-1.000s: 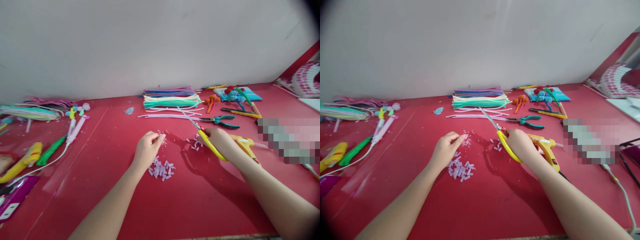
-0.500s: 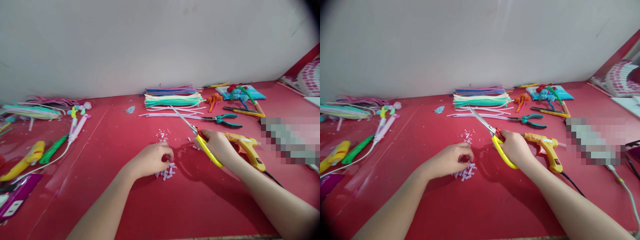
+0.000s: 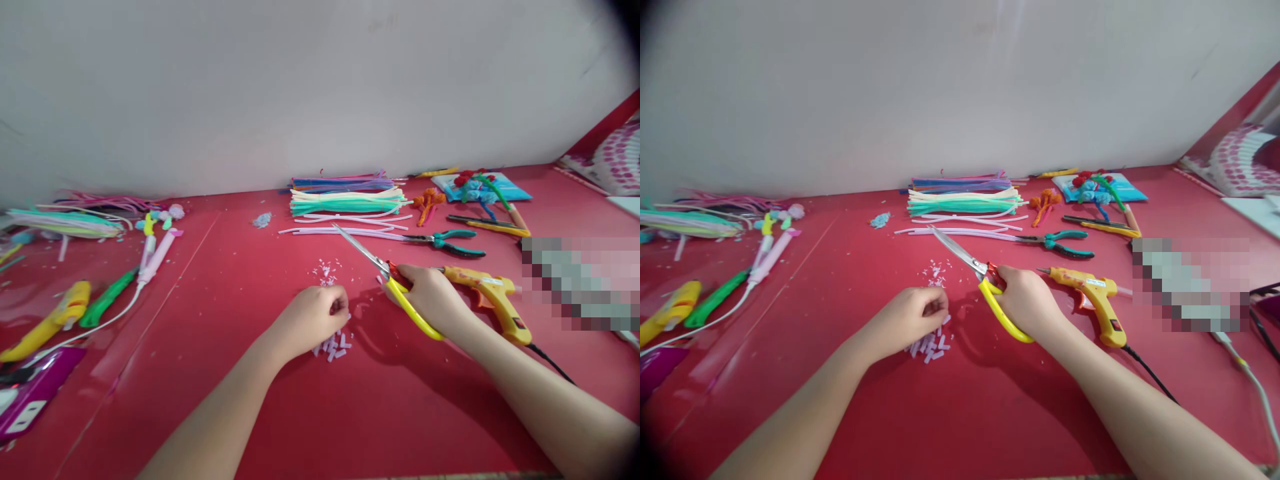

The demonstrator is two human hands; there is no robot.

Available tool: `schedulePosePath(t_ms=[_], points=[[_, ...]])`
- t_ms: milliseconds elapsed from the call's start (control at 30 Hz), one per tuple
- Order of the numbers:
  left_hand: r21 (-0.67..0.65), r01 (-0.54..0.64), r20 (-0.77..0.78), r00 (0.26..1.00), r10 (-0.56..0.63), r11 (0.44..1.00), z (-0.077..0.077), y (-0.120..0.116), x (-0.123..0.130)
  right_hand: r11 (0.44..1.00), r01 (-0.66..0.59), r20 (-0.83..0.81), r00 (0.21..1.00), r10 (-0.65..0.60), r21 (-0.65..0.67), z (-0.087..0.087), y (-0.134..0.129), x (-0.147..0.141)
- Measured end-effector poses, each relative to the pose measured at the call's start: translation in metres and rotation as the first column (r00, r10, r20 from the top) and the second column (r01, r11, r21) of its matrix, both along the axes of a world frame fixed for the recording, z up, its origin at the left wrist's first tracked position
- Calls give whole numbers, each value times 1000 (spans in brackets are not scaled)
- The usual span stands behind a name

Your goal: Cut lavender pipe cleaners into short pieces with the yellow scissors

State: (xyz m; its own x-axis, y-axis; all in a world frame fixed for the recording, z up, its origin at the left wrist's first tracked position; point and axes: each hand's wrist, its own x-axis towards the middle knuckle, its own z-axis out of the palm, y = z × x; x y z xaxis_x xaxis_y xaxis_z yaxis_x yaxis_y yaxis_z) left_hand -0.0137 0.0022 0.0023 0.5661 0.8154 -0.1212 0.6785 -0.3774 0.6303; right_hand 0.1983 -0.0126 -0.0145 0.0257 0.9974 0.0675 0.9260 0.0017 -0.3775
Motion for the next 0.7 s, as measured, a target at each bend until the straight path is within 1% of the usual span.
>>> schedulePosePath(t_ms=[100, 200, 300, 367, 467, 567, 633, 700], points=[[-129, -44, 75, 996, 54, 991, 0, 2, -2, 1000, 6, -9, 1000, -6, -6, 0, 1, 0], [-253, -71, 166, 979, 115, 965, 0, 4, -1, 1000, 7, -54, 999, -8, -14, 1, 0, -1], [-394, -64, 299, 935, 193, 917, 0, 3, 4, 998, -44, -192, 981, 33, -52, 2, -4, -8], [-470, -40, 382, 892, 244, 882, 0, 2, 9, 985, -134, -342, 936, 88, -113, 4, -9, -15], [-513, -28, 456, 838, 300, 858, 0, -1, 15, 955, -235, -525, 844, 107, -182, 8, -16, -26], [-533, -27, 465, 826, 319, 846, 1, -4, 19, 954, -248, -614, 784, 94, -170, 11, -20, -33], [-549, -25, 452, 832, 321, 836, 0, -6, 20, 964, -226, -619, 780, 92, -142, 12, -21, -34], [-555, -47, 430, 838, 335, 830, -2, -9, 20, 974, -196, -587, 804, 96, -109, 10, -21, -33]])
